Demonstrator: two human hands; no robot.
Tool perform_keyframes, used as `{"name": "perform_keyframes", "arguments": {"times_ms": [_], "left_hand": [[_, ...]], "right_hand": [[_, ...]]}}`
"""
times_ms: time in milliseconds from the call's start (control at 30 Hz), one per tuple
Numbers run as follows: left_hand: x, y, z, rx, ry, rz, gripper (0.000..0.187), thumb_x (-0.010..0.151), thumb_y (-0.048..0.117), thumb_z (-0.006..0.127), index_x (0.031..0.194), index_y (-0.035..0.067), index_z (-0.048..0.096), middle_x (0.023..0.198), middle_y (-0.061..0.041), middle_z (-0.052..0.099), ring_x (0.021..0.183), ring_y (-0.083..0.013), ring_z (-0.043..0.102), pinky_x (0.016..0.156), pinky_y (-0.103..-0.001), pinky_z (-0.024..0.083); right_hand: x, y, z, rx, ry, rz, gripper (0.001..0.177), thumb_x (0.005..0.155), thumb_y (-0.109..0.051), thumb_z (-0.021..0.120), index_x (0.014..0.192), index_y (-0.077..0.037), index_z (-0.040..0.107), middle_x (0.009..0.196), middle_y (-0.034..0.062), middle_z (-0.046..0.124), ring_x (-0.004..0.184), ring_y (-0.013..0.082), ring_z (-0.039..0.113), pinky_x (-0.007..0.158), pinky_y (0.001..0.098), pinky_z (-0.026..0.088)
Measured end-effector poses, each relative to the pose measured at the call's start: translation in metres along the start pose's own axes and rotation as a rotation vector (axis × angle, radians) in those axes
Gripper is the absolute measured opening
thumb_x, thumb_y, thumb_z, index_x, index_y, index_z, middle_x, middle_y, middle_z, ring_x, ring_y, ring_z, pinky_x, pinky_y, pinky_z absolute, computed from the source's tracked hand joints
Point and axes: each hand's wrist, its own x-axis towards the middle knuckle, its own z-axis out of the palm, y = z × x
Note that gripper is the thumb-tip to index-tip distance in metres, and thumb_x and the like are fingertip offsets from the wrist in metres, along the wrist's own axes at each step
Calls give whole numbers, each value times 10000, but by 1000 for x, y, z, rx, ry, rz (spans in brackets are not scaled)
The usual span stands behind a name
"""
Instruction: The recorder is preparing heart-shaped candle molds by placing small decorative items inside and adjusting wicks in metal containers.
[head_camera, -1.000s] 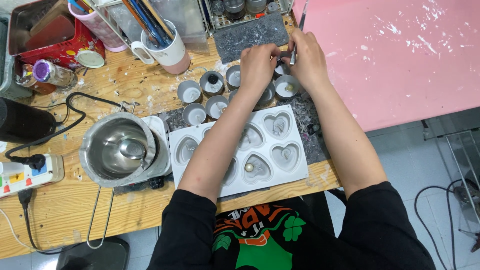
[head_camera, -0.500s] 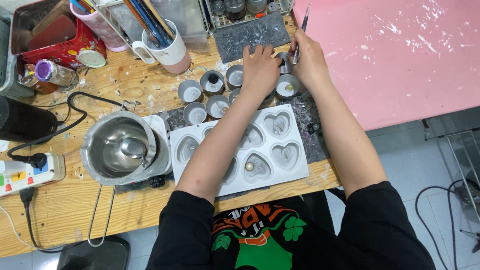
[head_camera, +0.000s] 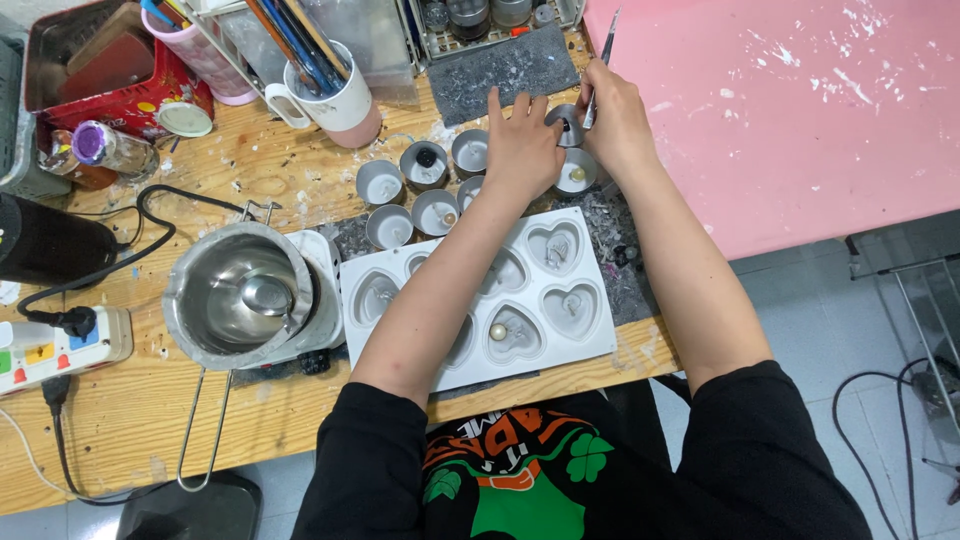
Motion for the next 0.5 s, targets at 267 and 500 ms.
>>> {"name": "perform_keyframes", "arguments": {"times_ms": [267,500], "left_hand": [[-2,3,9,16,37,-16,277,928,281,604,1117,192,785,1230,-70,608,1278,-277,485,1169,-676,175],[-4,4,1,-45,117,-4,296,839,307,648,1061,149,760,1231,-90,611,1249,-283,502,1115,-687,197]], "right_hand": [[0,3,2,12,0,-5,397,708,197,688,952,-15,457,859,179,655,829,381,697,669,446,523],[-2,10,6,-27,59,-63,321,786,163,697,947,-12,481,846,193,644,824,411,667,676,462,497]]}}
